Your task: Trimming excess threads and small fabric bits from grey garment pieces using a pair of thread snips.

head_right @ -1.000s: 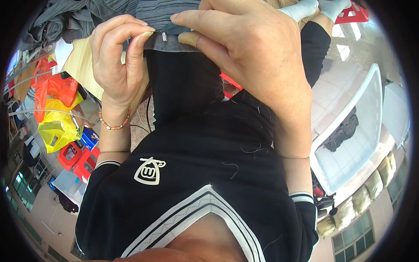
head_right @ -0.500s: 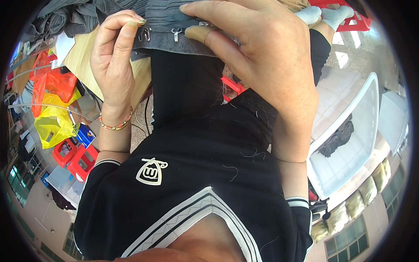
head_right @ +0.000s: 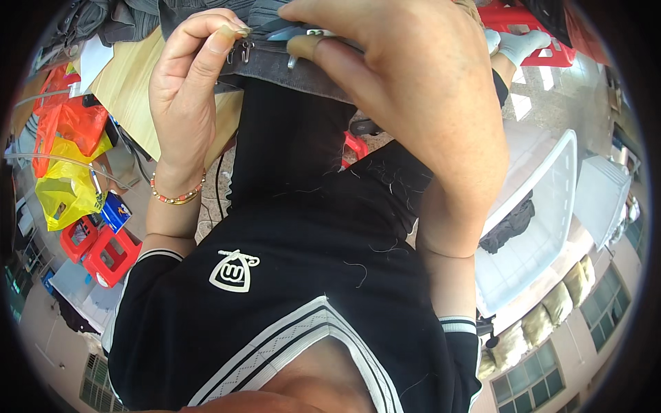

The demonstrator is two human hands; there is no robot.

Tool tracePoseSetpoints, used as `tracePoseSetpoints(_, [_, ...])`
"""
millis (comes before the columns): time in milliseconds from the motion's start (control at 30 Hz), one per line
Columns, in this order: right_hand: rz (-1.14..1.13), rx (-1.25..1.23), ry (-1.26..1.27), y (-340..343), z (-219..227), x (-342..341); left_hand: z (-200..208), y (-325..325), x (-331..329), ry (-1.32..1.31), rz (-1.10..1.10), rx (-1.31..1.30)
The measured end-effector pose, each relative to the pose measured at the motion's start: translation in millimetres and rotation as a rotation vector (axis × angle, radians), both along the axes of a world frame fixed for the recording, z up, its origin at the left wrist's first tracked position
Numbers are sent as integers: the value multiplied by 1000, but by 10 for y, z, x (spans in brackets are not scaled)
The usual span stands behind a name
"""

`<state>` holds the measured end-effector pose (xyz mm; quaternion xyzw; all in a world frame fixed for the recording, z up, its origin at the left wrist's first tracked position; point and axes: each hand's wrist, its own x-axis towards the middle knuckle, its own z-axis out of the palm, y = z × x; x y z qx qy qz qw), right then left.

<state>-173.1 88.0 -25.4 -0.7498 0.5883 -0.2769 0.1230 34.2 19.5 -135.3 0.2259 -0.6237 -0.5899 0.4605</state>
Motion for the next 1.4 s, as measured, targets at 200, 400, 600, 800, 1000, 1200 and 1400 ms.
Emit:
tracePoseSetpoints(200, [-83, 101, 8, 28, 48, -113, -23, -43, 38, -21, -17, 34])
tracePoseSetpoints(400, [27, 208, -2, -44, 176, -9, 329, 111, -126, 3, -15, 295])
tracePoseSetpoints(600, [55, 223, -13, -92, 201, 19, 366, 128, -112, 16, -13, 311])
tracePoseSetpoints(800, [147, 74, 3, -130, 53, -20, 362, 125, -122, 15, -26, 313])
tracePoseSetpoints(1000, [127, 165, -139, -93, 101, -129, 59, -80, 60, 32, -20, -10])
tracePoseSetpoints(1200, [63, -5, -225, 88, -55, -369, 177, -90, 94, -150, -1, -378])
tracePoseSetpoints(1400, [-96, -141, -500, 391, -480, -605, 550, 207, -233, -600, 107, -748])
